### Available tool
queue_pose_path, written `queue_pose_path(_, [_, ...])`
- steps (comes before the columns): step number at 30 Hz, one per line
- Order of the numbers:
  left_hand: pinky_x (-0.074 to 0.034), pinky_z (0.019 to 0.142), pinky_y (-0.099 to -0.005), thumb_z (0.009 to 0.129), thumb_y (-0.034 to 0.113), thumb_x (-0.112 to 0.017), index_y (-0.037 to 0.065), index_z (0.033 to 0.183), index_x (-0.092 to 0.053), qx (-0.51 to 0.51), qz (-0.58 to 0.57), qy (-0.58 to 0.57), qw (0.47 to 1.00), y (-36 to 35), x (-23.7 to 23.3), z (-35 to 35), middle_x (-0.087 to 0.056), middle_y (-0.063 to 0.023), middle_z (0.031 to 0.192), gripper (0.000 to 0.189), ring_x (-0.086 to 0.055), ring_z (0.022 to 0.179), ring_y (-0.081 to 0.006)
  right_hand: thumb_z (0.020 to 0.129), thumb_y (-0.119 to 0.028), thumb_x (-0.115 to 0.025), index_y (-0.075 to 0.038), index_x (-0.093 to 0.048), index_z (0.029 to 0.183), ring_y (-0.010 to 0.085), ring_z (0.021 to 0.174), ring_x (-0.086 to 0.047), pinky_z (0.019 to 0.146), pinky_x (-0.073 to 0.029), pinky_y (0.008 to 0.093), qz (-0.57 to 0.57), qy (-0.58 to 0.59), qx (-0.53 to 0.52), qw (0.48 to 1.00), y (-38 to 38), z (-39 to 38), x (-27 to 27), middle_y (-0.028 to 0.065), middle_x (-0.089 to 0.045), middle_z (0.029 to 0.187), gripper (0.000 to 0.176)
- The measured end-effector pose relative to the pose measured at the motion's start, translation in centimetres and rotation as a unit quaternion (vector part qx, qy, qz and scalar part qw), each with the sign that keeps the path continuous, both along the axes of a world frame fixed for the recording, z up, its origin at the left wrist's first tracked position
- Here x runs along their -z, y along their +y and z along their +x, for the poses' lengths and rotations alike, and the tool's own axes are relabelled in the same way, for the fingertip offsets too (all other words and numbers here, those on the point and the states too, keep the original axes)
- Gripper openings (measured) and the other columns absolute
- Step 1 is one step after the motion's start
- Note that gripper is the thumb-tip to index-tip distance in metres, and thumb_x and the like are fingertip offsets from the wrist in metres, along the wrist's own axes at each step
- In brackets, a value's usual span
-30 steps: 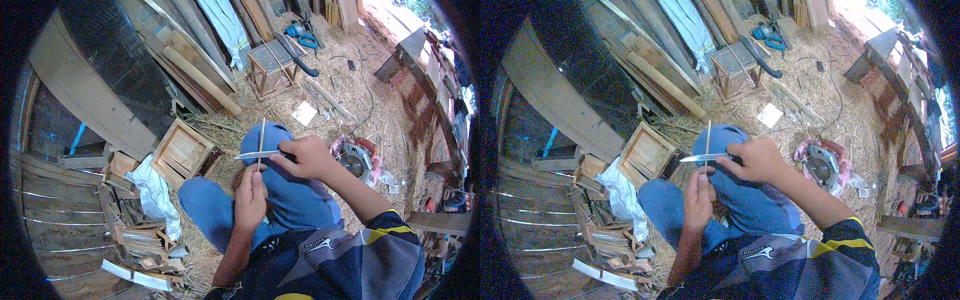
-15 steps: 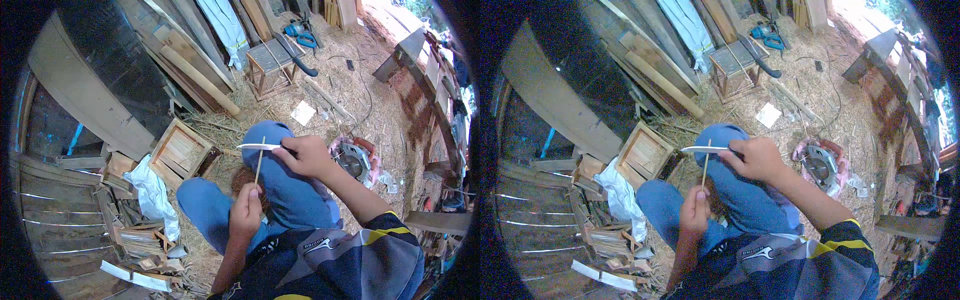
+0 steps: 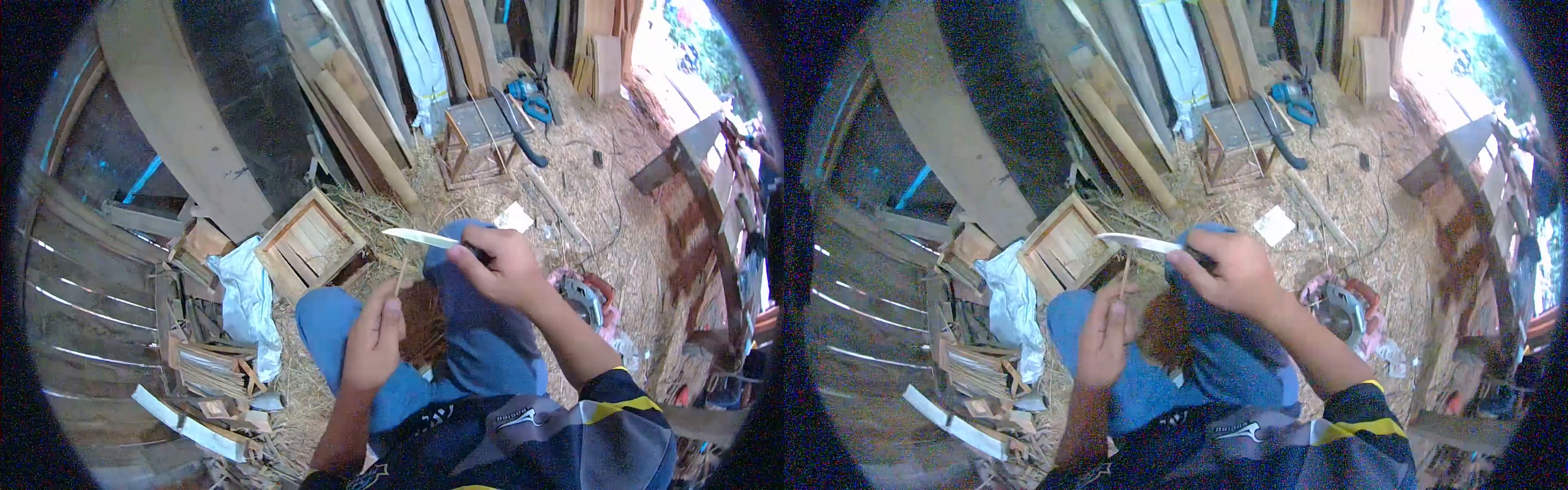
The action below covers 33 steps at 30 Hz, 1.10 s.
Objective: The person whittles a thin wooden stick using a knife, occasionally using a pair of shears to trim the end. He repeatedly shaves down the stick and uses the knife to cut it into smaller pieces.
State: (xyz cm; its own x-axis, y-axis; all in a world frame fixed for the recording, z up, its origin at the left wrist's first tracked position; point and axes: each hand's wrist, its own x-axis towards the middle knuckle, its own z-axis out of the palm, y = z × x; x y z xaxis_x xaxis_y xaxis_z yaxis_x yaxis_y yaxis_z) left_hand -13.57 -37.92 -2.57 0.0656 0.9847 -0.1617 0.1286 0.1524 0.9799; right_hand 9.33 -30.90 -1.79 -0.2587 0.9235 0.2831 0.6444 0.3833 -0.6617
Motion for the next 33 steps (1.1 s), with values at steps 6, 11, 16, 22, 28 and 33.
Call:
queue_pose_path(6, [-0.044, 0.064, -0.0297, 0.109, 0.022, -0.045, 0.003, 0.101, -0.057, -0.032, 0.242, 0.096, 0.965, 6.9, -4.7, -2.7, -0.05, 0.0004, 0.074, 0.024, -0.049, 0.066, -0.0108, 0.104, -0.033, -0.059, 0.002, -0.06, 0.086, 0.023, 0.066, -0.061, 0.062, -0.048, 0.0398, 0.03, 0.2, -0.033, 0.979, 6.5, -4.0, -5.0, 0.0134, -0.062, 0.072, 0.04])
queue_pose_path(11, [-0.046, 0.065, -0.0378, 0.106, 0.022, -0.048, 0.001, 0.103, -0.055, -0.086, 0.295, 0.22, 0.926, 15.1, -9.7, -3.8, -0.058, -0.0132, 0.075, 0.022, -0.056, 0.065, -0.021, 0.11, -0.046, -0.046, -0.011, -0.053, 0.078, 0.0075, 0.053, -0.04, 0.05, -0.033, 0.0249, -0.064, 0.389, -0.088, 0.915, 15.7, -8.4, -8.3, -0.0042, -0.045, 0.064, 0.047])
queue_pose_path(16, [-0.045, 0.065, -0.036, 0.109, 0.023, -0.045, 0.001, 0.099, -0.058, -0.118, 0.365, 0.184, 0.905, 20.1, -2.8, -6.4, -0.053, -0.0106, 0.072, 0.027, -0.051, 0.064, -0.0184, 0.11, -0.043, -0.045, -0.009, -0.055, 0.086, 0.0061, 0.056, -0.041, 0.051, -0.034, 0.0248, 0.001, 0.323, -0.099, 0.941, 21.2, -9.6, -2.3, -0.0037, -0.045, 0.066, 0.043])
queue_pose_path(22, [-0.038, 0.064, -0.0264, 0.111, 0.028, -0.046, 0.005, 0.102, -0.059, -0.151, 0.164, 0.044, 0.974, 18.8, 3.4, -8.9, -0.043, -0.0004, 0.075, 0.027, -0.043, 0.068, -0.0103, 0.109, -0.033, -0.05, 0.0, -0.063, 0.105, 0.0128, 0.076, -0.052, 0.072, -0.046, 0.0317, -0.128, 0.162, -0.163, 0.965, 20.6, -7.4, 1.2, 0.0048, -0.057, 0.081, 0.035])
queue_pose_path(28, [-0.039, 0.062, -0.0288, 0.108, 0.023, -0.051, 0.002, 0.103, -0.06, -0.153, 0.252, 0.056, 0.954, 18.0, 2.1, -7.7, -0.049, -0.0028, 0.073, 0.023, -0.045, 0.068, -0.0095, 0.105, -0.029, -0.06, 0.0, -0.062, 0.099, 0.013, 0.077, -0.051, 0.071, -0.045, 0.0328, -0.097, 0.067, -0.206, 0.971, 19.4, -8.2, -0.2, 0.0062, -0.054, 0.078, 0.029])
queue_pose_path(33, [-0.04, 0.058, -0.0325, 0.109, 0.024, -0.05, -0.001, 0.105, -0.061, -0.144, 0.222, 0.075, 0.962, 16.2, 1.4, -7.8, -0.051, -0.0068, 0.065, 0.028, -0.047, 0.062, -0.0106, 0.099, -0.034, -0.065, -0.001, -0.053, 0.078, 0.0208, 0.054, -0.046, 0.053, -0.036, 0.0376, 0.08, 0.007, -0.203, 0.976, 17.8, -10.3, -0.9, 0.0112, -0.042, 0.06, 0.041])
